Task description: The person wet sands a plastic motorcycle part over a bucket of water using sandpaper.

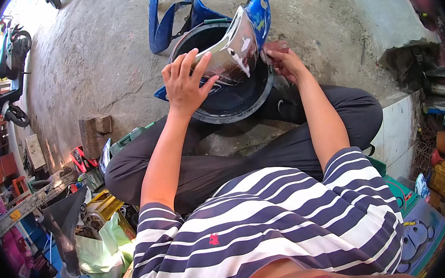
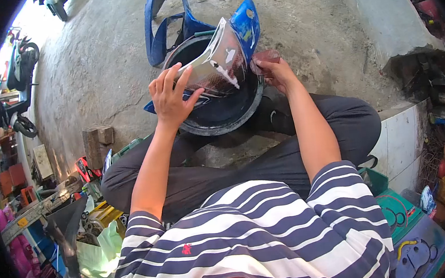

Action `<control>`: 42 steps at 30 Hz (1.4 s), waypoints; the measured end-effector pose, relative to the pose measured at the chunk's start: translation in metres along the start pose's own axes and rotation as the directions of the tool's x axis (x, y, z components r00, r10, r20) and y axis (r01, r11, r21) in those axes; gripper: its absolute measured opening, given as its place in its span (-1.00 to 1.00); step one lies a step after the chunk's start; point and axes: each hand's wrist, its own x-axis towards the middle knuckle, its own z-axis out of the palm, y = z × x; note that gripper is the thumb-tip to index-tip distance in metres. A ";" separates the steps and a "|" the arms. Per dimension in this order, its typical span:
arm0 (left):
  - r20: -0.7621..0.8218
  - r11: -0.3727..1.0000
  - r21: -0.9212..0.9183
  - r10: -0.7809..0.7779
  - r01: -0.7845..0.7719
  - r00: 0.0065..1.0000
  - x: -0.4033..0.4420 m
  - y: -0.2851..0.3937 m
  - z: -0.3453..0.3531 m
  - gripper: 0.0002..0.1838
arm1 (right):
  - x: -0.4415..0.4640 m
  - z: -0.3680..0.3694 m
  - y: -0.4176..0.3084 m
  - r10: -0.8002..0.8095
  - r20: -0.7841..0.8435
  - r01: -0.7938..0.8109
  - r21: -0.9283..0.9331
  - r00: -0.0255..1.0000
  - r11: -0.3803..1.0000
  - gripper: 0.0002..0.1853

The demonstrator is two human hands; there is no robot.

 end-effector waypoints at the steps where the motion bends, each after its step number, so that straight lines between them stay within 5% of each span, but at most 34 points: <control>1: 0.003 1.000 0.004 0.014 -0.014 1.000 0.001 -0.002 -0.001 -0.17 | -0.001 0.001 0.000 0.004 -0.025 -0.004 -0.014 1.000 1.000 -0.53; 5: 0.031 0.999 0.038 0.018 -0.019 0.999 0.003 0.002 -0.006 -0.17 | -0.010 0.007 -0.001 -0.010 -0.329 -0.009 -0.055 0.944 0.998 -0.23; 8: 0.042 0.999 0.042 -0.014 0.012 0.999 -0.002 0.007 -0.006 -0.17 | -0.010 0.001 -0.002 -0.182 -0.487 0.044 -0.280 0.855 0.959 -0.13; 11: 0.055 0.998 0.053 -0.044 0.041 0.997 -0.010 0.015 -0.008 -0.16 | -0.030 -0.001 -0.015 -0.368 -0.357 0.173 -0.475 0.859 0.863 -0.19; 12: 0.062 0.997 0.062 -0.052 0.048 0.997 -0.012 0.017 -0.010 -0.15 | -0.037 0.001 -0.015 -0.526 -0.325 0.221 -0.647 0.786 0.730 -0.33; 17: 0.041 0.968 0.062 -0.246 0.244 0.968 -0.018 0.025 -0.012 -0.13 | -0.077 0.028 -0.004 -0.516 -0.112 0.348 -0.615 0.849 0.708 -0.53; 23: -0.061 0.983 0.034 -0.176 0.178 0.983 -0.020 0.012 -0.003 -0.03 | -0.085 0.040 0.008 -0.516 0.003 0.368 -0.704 0.856 0.607 -0.53; 42: -0.106 0.993 -0.113 -0.024 0.012 0.994 0.018 -0.034 -0.022 0.12 | -0.063 0.043 0.008 -0.547 -0.027 0.398 -0.657 0.836 0.641 -0.50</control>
